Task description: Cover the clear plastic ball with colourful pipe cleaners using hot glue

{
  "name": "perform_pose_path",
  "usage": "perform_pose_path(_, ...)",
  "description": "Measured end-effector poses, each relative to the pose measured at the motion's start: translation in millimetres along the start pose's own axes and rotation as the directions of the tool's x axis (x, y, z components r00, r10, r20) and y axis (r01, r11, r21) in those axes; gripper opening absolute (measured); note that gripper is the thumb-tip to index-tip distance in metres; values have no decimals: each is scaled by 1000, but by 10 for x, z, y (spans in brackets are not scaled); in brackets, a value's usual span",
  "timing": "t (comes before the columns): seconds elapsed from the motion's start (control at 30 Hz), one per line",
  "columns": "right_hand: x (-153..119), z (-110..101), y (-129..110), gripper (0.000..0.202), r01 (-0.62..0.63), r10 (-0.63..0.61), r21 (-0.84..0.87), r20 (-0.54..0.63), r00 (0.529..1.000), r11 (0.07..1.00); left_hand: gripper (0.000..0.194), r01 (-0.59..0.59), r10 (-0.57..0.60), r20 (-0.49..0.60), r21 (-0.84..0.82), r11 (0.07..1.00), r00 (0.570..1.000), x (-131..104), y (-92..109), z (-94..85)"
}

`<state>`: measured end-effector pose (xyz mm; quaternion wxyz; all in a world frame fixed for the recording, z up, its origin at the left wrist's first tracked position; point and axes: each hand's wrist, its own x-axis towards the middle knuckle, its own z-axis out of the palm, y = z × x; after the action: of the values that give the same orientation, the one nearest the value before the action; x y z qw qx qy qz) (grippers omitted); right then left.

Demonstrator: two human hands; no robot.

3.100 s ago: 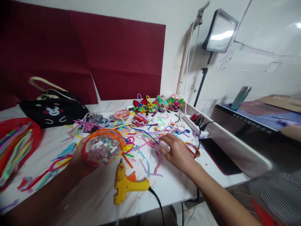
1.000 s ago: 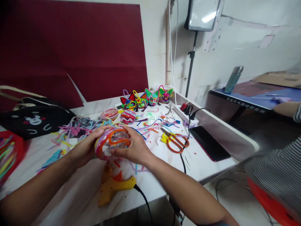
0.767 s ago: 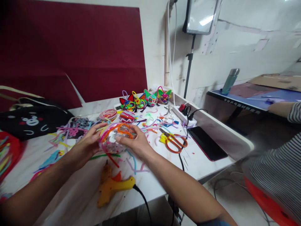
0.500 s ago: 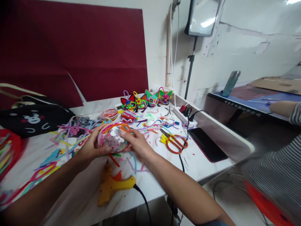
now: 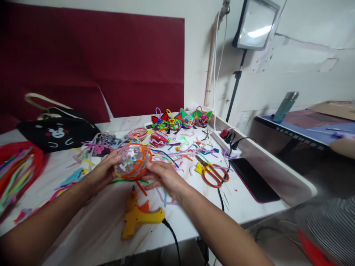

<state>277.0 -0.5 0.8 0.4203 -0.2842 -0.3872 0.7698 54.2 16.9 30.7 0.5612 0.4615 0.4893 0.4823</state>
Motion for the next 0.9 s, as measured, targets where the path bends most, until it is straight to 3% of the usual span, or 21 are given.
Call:
perform_pose_path(0.2, -6, 17, 38, 45, -18, 21, -53, 44, 999, 998, 67, 45, -44, 20, -22, 999, 999, 25, -14, -96)
perform_pose_path(0.53, -32, -10, 26, 46, -20, 24, -132, 28, 999, 991, 37, 143, -143, 13, 16, 990, 990, 93, 150, -490)
perform_pose_path(0.77, -52, -19, 25, 47, -33, 44, -216, 44, 998, 976, 40, 219, -221, 9, 72, 973, 975, 144, 220, -778)
perform_pose_path(0.9, -60, -20, 41, 46, -25, 42, -277, 54, 998, 961, 35, 217, -217, -4, 95, 972, 976, 210, 232, -858)
